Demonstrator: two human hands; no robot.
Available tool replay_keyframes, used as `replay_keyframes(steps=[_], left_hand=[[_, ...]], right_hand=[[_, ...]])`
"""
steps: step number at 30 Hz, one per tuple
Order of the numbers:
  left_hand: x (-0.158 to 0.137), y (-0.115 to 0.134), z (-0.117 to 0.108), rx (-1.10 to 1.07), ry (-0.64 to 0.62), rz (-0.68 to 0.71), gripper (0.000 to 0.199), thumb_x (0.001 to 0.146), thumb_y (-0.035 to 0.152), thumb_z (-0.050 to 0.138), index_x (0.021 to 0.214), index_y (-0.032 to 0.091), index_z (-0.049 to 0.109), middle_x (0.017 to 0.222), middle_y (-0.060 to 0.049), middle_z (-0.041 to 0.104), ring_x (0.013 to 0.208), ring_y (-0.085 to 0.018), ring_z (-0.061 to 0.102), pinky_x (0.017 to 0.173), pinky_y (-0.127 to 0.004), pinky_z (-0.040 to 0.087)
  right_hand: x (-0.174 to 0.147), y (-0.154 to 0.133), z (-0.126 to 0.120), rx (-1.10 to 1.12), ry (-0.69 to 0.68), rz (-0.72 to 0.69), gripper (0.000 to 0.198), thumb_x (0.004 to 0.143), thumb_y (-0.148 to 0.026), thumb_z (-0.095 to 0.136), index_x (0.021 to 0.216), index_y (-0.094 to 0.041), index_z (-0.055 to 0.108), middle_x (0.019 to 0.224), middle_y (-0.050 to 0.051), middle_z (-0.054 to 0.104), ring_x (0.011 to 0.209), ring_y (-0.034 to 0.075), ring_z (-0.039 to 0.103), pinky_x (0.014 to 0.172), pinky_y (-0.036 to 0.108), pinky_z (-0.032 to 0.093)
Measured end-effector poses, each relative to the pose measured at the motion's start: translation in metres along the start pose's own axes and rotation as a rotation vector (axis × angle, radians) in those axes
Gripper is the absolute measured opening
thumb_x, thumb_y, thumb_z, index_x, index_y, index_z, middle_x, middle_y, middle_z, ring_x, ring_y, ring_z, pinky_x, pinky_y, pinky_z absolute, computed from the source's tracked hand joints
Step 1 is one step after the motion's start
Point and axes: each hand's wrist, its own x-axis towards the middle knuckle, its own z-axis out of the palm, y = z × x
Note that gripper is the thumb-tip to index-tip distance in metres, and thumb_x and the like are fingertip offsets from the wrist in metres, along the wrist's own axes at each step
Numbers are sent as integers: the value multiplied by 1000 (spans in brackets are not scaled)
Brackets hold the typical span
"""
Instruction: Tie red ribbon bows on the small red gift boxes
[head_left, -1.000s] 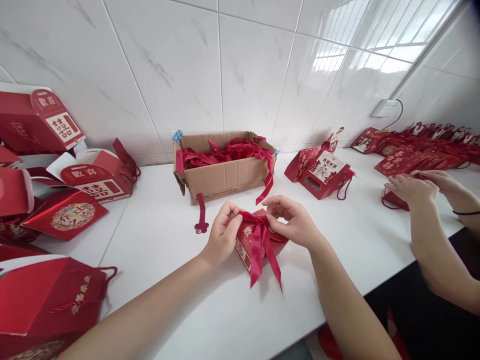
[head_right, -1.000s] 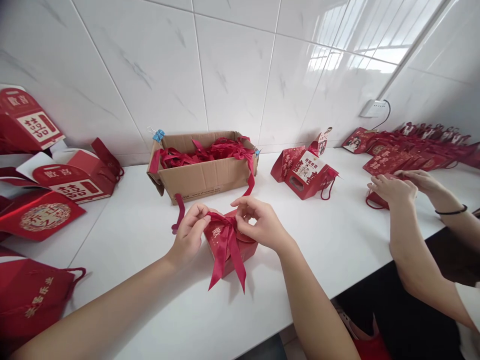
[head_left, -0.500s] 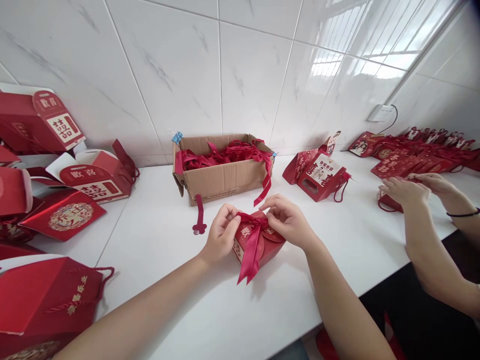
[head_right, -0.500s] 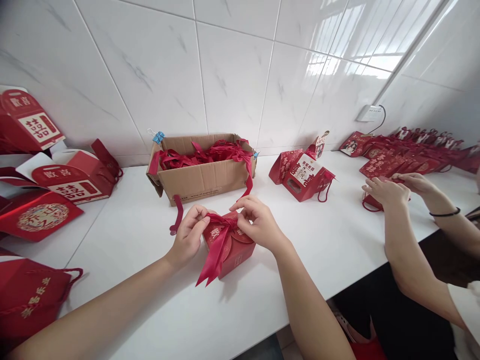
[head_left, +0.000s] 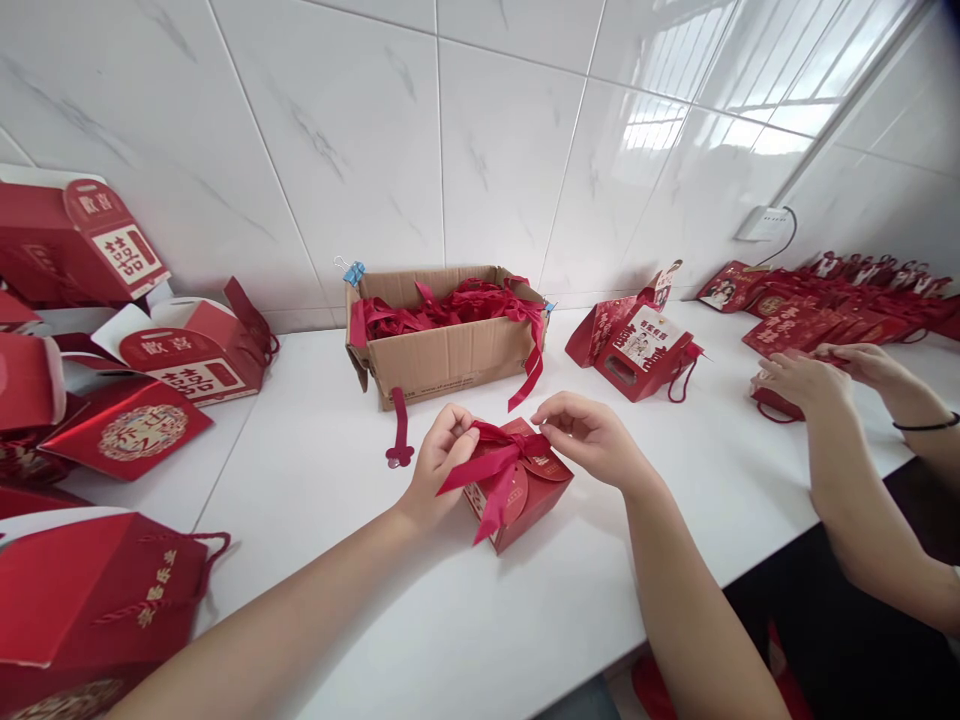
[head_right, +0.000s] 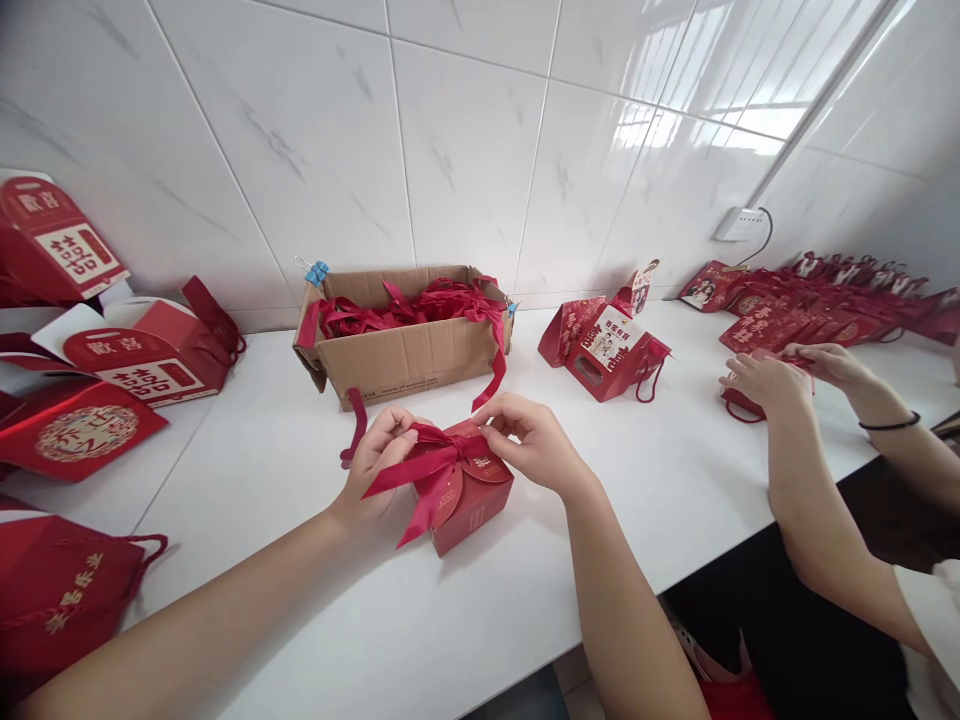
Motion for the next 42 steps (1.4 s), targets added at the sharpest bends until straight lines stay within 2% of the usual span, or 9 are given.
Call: replay_keyframes(steps=[2, 6, 10, 15, 18, 22, 26, 32, 42], left_hand=[[0, 1, 0, -11, 9, -7, 18, 88, 30, 48, 77, 21, 36, 73, 3, 53, 60, -11, 43, 57, -24, 34], [0, 2, -2, 1, 8, 26, 17, 86, 27, 49, 74, 20, 39, 82, 1, 59, 67, -12, 48, 62, -25, 38], [2, 3, -4, 6, -14, 62, 15, 83, 24, 50, 73, 19, 40, 84, -1, 60, 74, -13, 51, 67, -27, 40], [8, 8, -9, 45, -50, 66, 15, 81, 23, 53, 71, 19, 42, 86, -1, 60, 65, -11, 49, 60, -26, 38], [10, 11, -11, 53, -82, 36, 17, 80, 22, 54, 70, 18, 41, 83, 0, 58, 59, -10, 46, 56, -25, 37], [10, 11, -14, 73, -124, 16, 18, 80, 23, 54, 69, 18, 40, 78, 1, 54, 57, -9, 44, 55, -25, 35], [12, 7, -17, 83, -145, 31, 17, 81, 24, 54, 70, 18, 44, 75, 1, 53, 60, -10, 45, 57, -25, 35], [15, 5, -19, 88, -101, 53, 13, 78, 21, 51, 66, 17, 44, 76, 0, 56, 62, -11, 45, 59, -26, 35], [19, -2, -24, 93, -45, 61, 14, 72, 18, 50, 62, 18, 41, 73, 1, 54, 62, -12, 44, 61, -27, 35]], right_hand=[[0, 0, -3, 33, -50, -21, 12, 86, -27, 58, 94, -22, 65, 93, 6, 63, 83, 17, 59, 72, 31, 50], [-2, 1, -8, 30, -163, -9, 27, 73, -33, 75, 96, -23, 66, 102, 7, 64, 87, 19, 60, 74, 33, 51], [-2, 2, -8, -19, -143, 70, 18, 78, -34, 70, 91, -21, 66, 91, 5, 65, 73, 15, 57, 69, 32, 50], [-3, -3, -8, -38, -145, 68, 14, 81, -33, 67, 86, -20, 66, 88, 5, 65, 73, 16, 57, 68, 31, 49], [-3, -5, -8, -36, -152, 105, 16, 85, -32, 62, 94, -21, 68, 92, 6, 67, 77, 17, 59, 72, 32, 50], [-4, -6, -7, -54, -139, 149, 28, 81, -32, 67, 106, -21, 69, 91, 6, 68, 73, 16, 58, 68, 31, 49], [-3, -7, -7, -94, -120, 181, 19, 81, -30, 66, 94, -19, 72, 83, 5, 67, 70, 15, 57, 65, 29, 48], [-5, -12, -6, -92, -108, 147, 12, 80, -26, 66, 72, -18, 66, 71, 2, 63, 61, 12, 52, 56, 25, 44], [-6, -12, -7, -161, -169, -59, 8, 81, -19, 64, 74, -18, 67, 70, 2, 66, 63, 12, 53, 56, 24, 44]])
